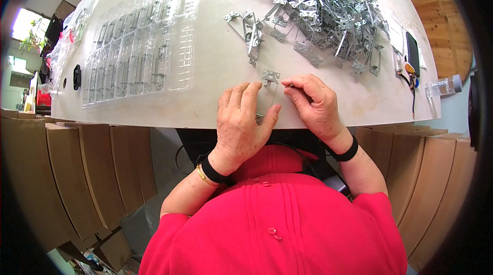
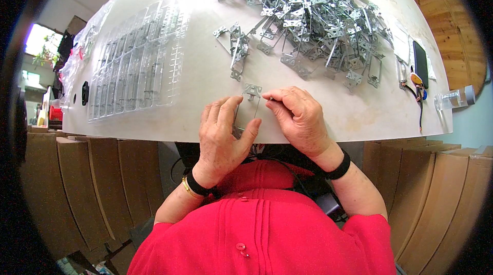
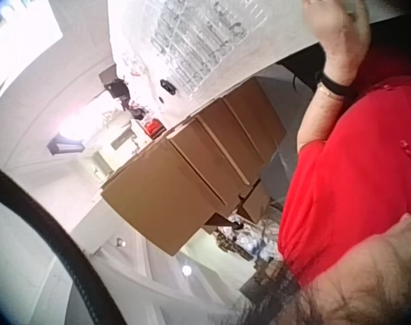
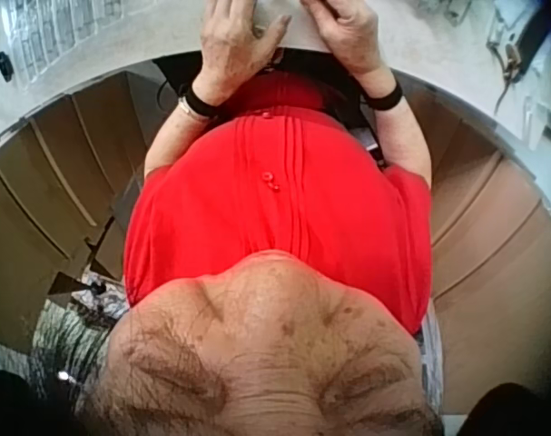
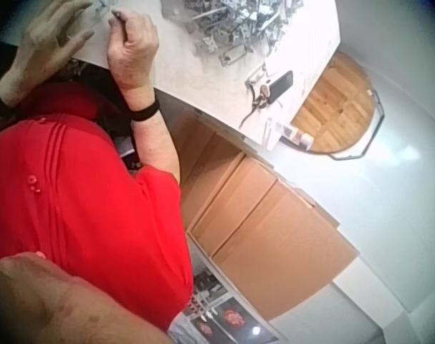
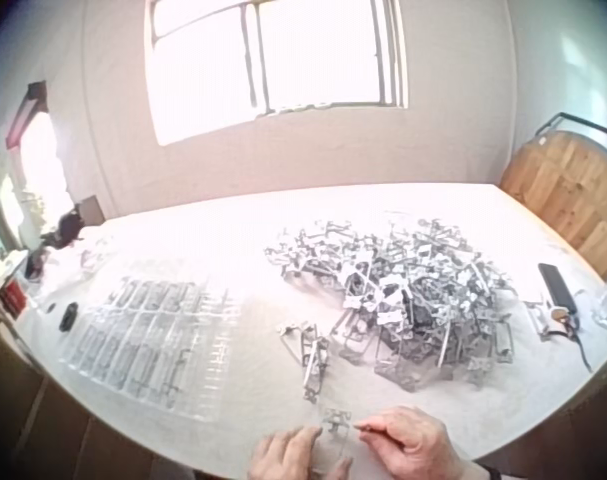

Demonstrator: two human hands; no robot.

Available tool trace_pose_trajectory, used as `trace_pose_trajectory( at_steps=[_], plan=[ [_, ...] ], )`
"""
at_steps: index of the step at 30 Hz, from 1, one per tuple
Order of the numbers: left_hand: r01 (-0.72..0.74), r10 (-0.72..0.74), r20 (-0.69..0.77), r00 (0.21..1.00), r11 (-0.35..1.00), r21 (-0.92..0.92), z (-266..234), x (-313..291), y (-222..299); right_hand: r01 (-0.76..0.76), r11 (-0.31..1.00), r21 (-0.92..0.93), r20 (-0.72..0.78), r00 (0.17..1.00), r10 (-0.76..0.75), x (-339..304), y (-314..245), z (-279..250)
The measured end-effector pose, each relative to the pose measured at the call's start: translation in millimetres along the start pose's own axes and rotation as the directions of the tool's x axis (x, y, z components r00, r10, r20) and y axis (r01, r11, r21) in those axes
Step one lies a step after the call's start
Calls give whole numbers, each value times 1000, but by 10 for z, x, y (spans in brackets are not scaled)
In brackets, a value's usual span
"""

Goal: Assembling small metal bracket components and organizing them into a plastic sorting tray.

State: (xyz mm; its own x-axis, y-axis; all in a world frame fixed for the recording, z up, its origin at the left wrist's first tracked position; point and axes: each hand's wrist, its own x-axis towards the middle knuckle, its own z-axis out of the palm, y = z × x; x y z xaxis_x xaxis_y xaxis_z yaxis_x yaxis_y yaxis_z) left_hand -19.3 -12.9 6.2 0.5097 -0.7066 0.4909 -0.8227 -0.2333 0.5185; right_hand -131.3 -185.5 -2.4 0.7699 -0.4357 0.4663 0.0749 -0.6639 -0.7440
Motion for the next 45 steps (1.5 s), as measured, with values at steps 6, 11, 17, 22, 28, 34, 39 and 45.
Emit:
trace_pose_trajectory(
  at_steps=[6,11,17,22,28,34,39,45],
  plan=[
    [-14,13,24,1000,999,41,7,-36,-16,19,999,-28,4,1000,-19,4,-10,-16],
    [-35,34,23,999,998,49,21,-50,-47,-98,994,38,-54,994,99,-50,-43,-36],
    [-50,50,12,999,999,-8,-25,-31,-4,-34,995,98,-147,988,48,-75,42,-28],
    [-5,13,63,998,992,-124,-53,-38,29,-10,989,146,-158,987,33,-73,76,-6],
    [-27,39,74,996,988,-152,-85,-1,56,-51,988,143,-118,991,68,-54,27,-15],
    [-51,63,71,995,986,-160,-79,19,53,-68,993,92,-84,994,76,-43,24,-17],
    [-53,67,81,994,985,-162,-86,19,69,-71,994,88,-76,994,78,-35,0,-21],
    [-56,71,92,993,986,-155,-85,18,66,-78,993,84,-74,994,84,-33,2,-17]
  ],
)
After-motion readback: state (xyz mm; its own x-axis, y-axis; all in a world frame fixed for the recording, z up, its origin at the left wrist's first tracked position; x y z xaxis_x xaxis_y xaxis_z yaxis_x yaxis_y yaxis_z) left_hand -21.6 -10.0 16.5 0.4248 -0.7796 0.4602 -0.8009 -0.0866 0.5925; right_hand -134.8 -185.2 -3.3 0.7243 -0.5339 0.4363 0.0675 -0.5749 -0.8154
